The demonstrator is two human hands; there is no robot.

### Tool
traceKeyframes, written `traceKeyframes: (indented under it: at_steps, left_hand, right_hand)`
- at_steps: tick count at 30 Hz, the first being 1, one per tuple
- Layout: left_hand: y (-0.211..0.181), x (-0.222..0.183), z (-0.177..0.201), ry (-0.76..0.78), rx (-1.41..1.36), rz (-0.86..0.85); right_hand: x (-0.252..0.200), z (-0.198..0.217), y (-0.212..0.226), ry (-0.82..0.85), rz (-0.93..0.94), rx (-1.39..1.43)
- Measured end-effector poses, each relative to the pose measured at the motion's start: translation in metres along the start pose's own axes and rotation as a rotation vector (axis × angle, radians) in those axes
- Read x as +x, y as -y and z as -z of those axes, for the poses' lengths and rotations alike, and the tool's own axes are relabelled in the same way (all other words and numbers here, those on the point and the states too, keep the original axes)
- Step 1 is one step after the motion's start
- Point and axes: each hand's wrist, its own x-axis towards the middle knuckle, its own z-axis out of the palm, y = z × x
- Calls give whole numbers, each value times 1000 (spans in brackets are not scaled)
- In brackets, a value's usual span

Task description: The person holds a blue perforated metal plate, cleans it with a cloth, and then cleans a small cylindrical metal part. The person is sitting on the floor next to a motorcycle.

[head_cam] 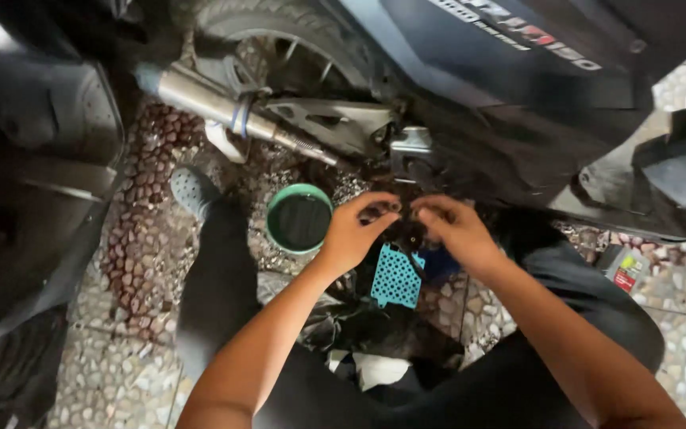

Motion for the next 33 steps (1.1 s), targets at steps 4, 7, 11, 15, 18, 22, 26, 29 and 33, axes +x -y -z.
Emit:
traceKeyframes:
  at_steps: [4, 7, 11, 15, 18, 22, 26, 29, 33]
  left_hand:
    - [18, -8, -8, -47, -80, -3]
    - [-6, -16, -9, -11, 31, -65]
    - [-32, -15, -10, 59, 166, -88]
    - [-51, -3, -9, 89, 216, -189]
    - [-63, 7, -7, 91, 222, -200]
    - [-67, 8, 9, 77, 323, -467]
    - [-70, -8, 32, 130, 282, -307]
    - [-69, -10, 37, 19, 145, -235]
    - [-75, -20, 39, -73, 187, -284]
  right_hand:
    - [-12, 18, -17, 24, 82, -95]
    - [-24, 16, -6, 16, 134, -162]
    - [-25, 18, -21, -12, 138, -128]
    - [-15, 17, -65, -89, 28, 39]
    - [1, 16, -156, -147, -23, -9]
    - [7, 17, -293, -189, -128, -177]
    - [6, 5, -329, -162, -255, -339]
    - [14, 4, -332, -88, -62, -342]
    - [9, 2, -340, -44, -25, -425]
